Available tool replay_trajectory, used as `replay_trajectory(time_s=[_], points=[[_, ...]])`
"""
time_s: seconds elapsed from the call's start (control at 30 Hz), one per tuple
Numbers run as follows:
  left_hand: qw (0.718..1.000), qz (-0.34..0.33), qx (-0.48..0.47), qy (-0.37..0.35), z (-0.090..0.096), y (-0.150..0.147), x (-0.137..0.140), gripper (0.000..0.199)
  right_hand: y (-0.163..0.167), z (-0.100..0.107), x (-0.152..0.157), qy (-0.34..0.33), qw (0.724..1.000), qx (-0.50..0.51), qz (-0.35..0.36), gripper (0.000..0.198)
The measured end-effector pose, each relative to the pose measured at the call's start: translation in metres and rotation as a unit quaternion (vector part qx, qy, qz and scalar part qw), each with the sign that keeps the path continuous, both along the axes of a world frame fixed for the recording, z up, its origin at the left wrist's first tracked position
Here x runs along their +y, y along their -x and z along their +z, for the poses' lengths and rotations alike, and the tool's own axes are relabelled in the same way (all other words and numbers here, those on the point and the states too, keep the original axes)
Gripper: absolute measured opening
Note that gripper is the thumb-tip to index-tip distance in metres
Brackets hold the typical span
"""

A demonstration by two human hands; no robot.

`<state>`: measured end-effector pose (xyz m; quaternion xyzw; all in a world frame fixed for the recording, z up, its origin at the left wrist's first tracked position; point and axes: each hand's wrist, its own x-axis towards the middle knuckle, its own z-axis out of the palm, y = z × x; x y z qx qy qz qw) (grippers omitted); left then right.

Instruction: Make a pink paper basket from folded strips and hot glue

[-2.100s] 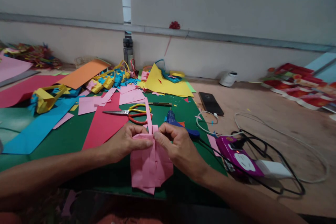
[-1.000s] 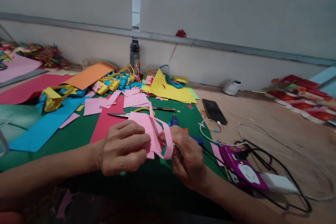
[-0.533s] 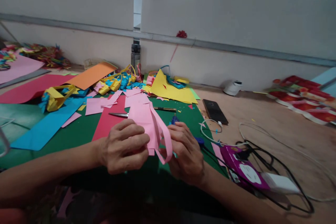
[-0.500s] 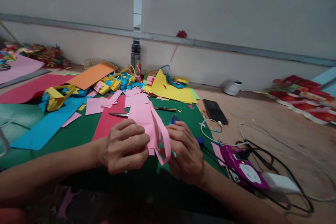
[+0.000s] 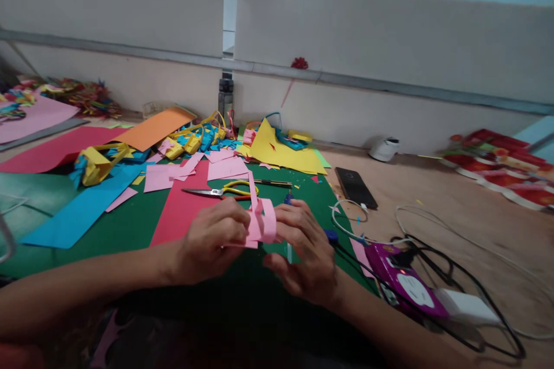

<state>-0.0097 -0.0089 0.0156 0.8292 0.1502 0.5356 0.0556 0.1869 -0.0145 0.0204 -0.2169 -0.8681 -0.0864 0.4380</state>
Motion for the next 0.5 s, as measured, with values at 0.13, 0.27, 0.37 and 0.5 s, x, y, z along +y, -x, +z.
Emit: replay_trajectory(time_s=[0.13,0.27,0.37,0.5], points=[[0.938,-0.025,-0.100,0.330,-0.0025,-0.0101,-0.0088,0.012,0.0051,0.0007,-0.0050,0.063,0.997,0.046,-0.027,0.009],[0.835,-0.056,-0.117,0.535,-0.0025,-0.0127,-0.0074,0.014,0.0097,0.0022,-0.0075,0.098,0.993,0.056,-0.041,0.010],[0.781,-0.076,-0.120,0.609,-0.0026,-0.0113,-0.0040,0.017,0.0106,0.0045,-0.0078,0.132,0.988,0.056,-0.052,0.013],[0.746,-0.093,-0.125,0.648,0.0002,-0.0095,-0.0026,0.015,0.0097,0.0059,-0.0090,0.198,0.976,0.052,-0.073,0.017]])
